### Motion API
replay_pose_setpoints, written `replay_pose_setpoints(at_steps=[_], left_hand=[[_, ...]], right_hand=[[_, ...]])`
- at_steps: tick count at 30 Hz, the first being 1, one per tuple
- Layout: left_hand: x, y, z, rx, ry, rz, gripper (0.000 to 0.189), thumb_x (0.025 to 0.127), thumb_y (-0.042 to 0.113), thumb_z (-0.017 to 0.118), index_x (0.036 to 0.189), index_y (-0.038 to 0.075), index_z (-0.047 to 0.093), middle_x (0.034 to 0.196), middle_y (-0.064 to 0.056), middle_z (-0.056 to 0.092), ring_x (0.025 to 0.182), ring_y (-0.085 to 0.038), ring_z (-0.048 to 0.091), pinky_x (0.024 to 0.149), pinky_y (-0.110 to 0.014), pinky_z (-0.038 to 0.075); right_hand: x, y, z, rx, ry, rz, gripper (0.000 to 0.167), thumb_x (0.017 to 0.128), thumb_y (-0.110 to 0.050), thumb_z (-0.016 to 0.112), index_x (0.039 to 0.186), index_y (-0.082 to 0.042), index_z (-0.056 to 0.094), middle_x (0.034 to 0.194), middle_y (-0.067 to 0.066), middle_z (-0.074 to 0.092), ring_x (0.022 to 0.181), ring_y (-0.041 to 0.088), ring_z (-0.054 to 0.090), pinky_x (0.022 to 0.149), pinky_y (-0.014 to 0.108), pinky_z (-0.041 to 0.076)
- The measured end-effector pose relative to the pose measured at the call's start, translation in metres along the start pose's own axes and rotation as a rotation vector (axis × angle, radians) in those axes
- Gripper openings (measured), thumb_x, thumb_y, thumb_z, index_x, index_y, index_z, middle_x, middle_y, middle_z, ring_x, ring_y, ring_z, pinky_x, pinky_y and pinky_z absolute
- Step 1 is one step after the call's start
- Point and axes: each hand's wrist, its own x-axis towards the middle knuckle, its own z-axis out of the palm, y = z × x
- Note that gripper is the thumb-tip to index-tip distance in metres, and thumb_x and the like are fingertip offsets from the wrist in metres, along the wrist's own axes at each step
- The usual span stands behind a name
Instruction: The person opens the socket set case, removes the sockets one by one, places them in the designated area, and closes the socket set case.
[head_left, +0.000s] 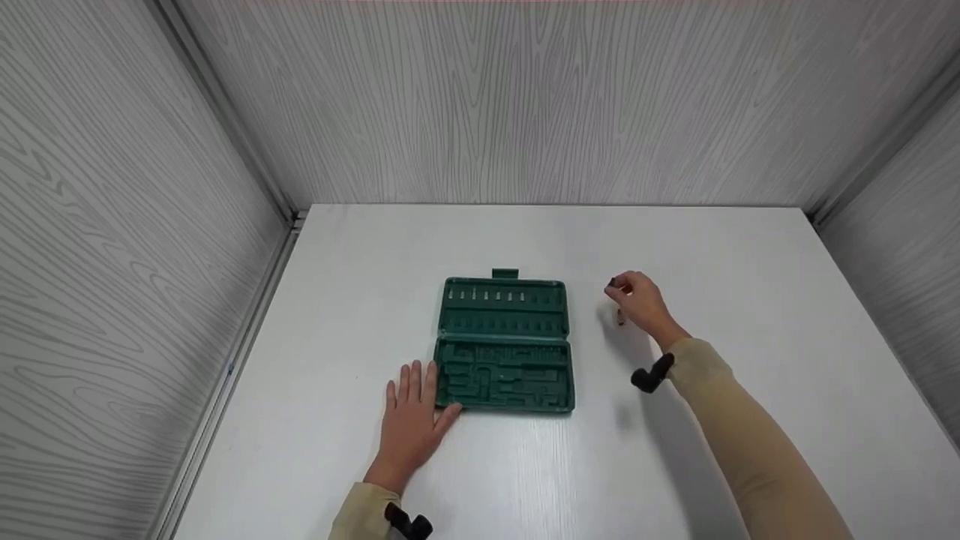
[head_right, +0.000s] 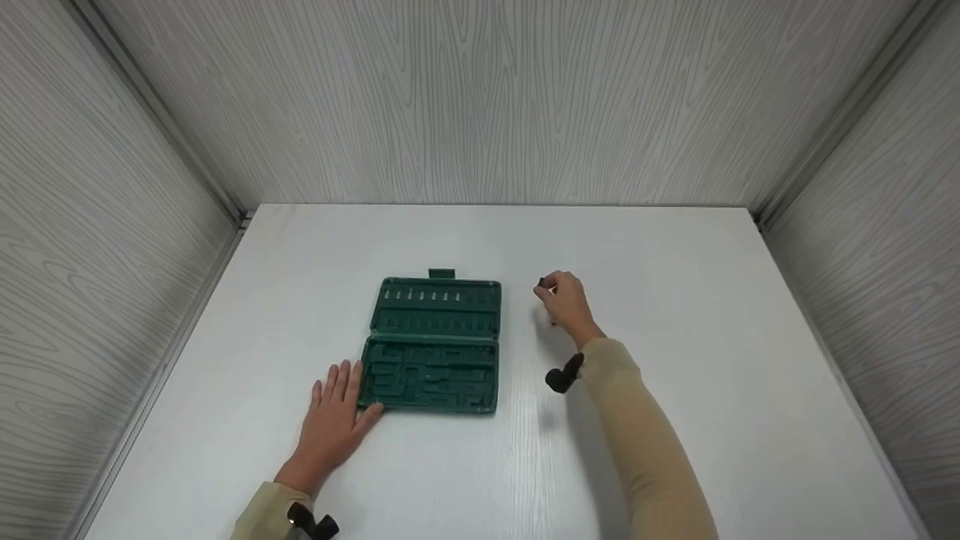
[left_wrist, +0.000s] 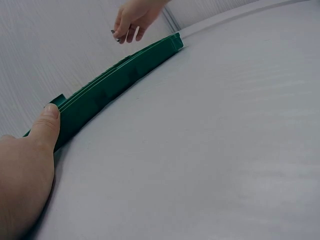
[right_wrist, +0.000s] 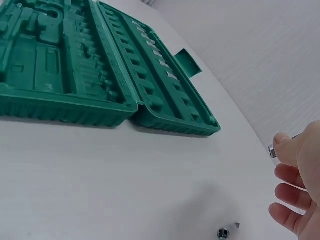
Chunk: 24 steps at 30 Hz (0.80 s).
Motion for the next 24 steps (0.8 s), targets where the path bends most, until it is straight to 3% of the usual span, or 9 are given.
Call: replay_pose_setpoints(at_steps=[9,13,24], left_hand=[[0.001,0.01,0.008,-0.024,-0.003,0.003,0.08,0.092,0.062,0.034,0.149,0.007,0.019,0.151,-0.02,0.019,0.139,-0.034,0.012,0.108,-0.053,0.009],[0.0,0.01,0.01,-0.023,0.0,0.012,0.081,0.092,0.063,0.034,0.148,0.007,0.02,0.151,-0.02,0.019,0.139,-0.035,0.013,0.108,-0.055,0.01],[0.001,0.002,-0.001,0.006,0.003,-0.003,0.081,0.092,0.062,0.035,0.148,0.006,0.02,0.15,-0.02,0.02,0.139,-0.034,0.013,0.108,-0.053,0.009]], right_hand=[[-0.017,0.032,-0.039,-0.048,0.02,0.005,0.03,0.094,-0.022,0.055,0.107,0.005,0.056,0.107,0.02,0.052,0.097,0.031,0.048,0.076,0.041,0.041],[-0.024,0.045,-0.05,-0.073,0.007,0.044,0.031,0.094,-0.022,0.055,0.107,0.007,0.056,0.108,0.022,0.052,0.097,0.033,0.049,0.076,0.041,0.041],[-0.024,0.062,-0.044,-0.131,-0.08,0.111,0.028,0.093,-0.016,0.055,0.105,0.01,0.057,0.109,0.025,0.051,0.098,0.035,0.05,0.076,0.04,0.045]])
